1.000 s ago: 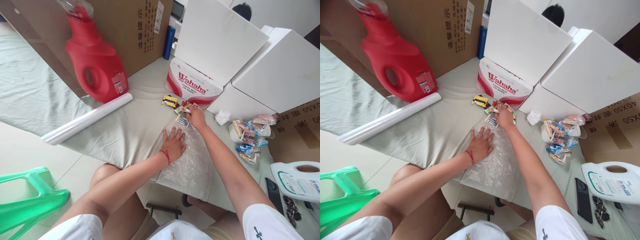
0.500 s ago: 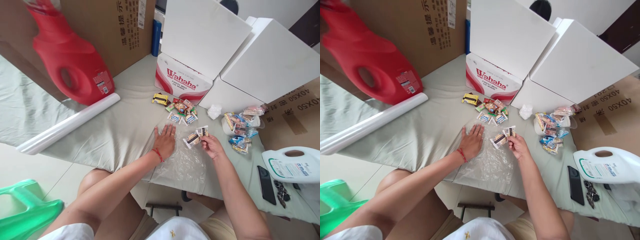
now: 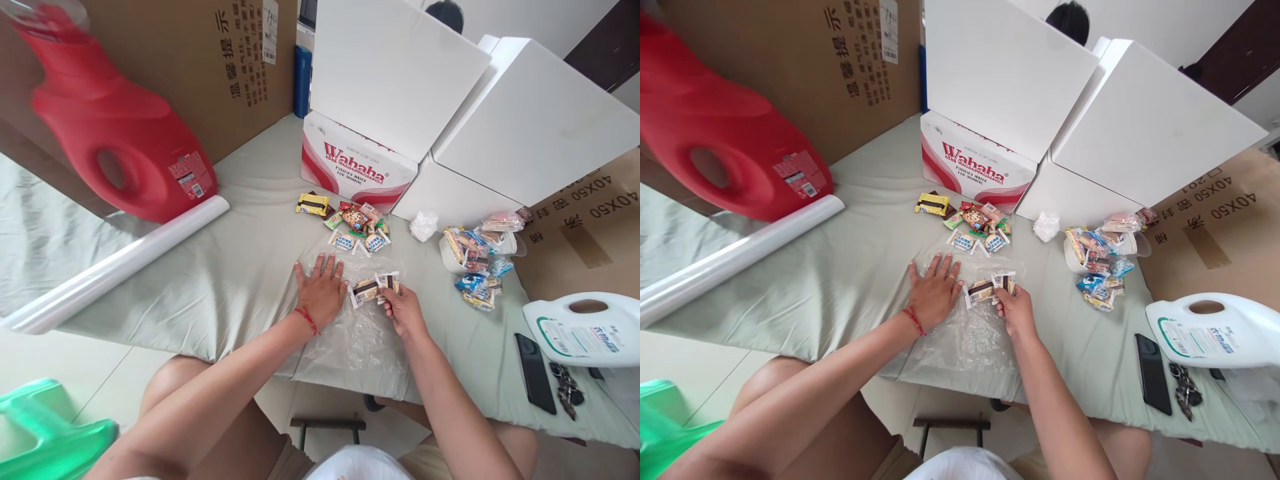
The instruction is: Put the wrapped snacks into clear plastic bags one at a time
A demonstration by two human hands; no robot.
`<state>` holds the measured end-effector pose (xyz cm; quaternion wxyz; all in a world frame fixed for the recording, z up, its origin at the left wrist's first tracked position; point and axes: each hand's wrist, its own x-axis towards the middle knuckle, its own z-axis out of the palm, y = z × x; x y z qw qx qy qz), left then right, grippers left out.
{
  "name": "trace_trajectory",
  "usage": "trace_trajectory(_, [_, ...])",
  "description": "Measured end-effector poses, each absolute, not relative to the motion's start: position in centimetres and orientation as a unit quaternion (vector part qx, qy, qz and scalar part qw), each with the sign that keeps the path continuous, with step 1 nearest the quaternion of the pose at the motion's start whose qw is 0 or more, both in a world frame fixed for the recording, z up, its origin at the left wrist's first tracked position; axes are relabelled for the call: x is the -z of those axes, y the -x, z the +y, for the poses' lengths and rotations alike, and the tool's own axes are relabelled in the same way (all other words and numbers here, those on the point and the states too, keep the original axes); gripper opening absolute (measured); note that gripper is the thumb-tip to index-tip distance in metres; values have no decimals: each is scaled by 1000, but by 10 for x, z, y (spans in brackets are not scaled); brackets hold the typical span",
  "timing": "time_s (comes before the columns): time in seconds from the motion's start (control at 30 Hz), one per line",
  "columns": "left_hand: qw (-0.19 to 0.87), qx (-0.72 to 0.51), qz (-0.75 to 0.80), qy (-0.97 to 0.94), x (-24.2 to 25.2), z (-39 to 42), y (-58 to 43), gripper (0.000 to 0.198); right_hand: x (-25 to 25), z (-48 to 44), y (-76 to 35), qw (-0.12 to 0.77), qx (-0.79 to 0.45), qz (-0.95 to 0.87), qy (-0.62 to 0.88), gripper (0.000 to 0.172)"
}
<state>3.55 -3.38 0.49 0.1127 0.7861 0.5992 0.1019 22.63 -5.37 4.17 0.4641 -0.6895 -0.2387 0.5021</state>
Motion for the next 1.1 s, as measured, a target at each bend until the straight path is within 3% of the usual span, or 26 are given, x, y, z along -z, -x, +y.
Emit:
trace_trajectory(0.2, [122, -91, 607, -780, -7, -33, -36, 60, -53, -56, -231, 542, -540, -99, 636, 33])
trace_trajectory(0.33, [130, -107, 625, -762, -11, -32, -35, 62, -51, -68, -205, 529, -549, -102, 639, 35])
trace_trajectory(0.53, [119, -102, 611, -776, -10, -34, -33, 57, -32, -101, -200, 423, -486, -305, 702, 38])
trace_trajectory(0.67, [125, -109, 599, -783, -8, -34, -33, 54, -32, -109, -218, 348, -329, -515, 711, 31])
trace_trajectory(0.8, [156, -123, 609, -768, -13, -30, -30, 56, -41, -102, -205, 279, -171, -670, 666, 46])
trace_trajectory(0.97, [202, -150, 637, -729, -19, -26, -24, 59, -50, -93, -181, 45, -191, -767, 611, 57])
trace_trajectory(1.1, [200, -158, 632, -732, -18, -27, -24, 59, -55, -84, -188, 27, -186, -778, 599, 65])
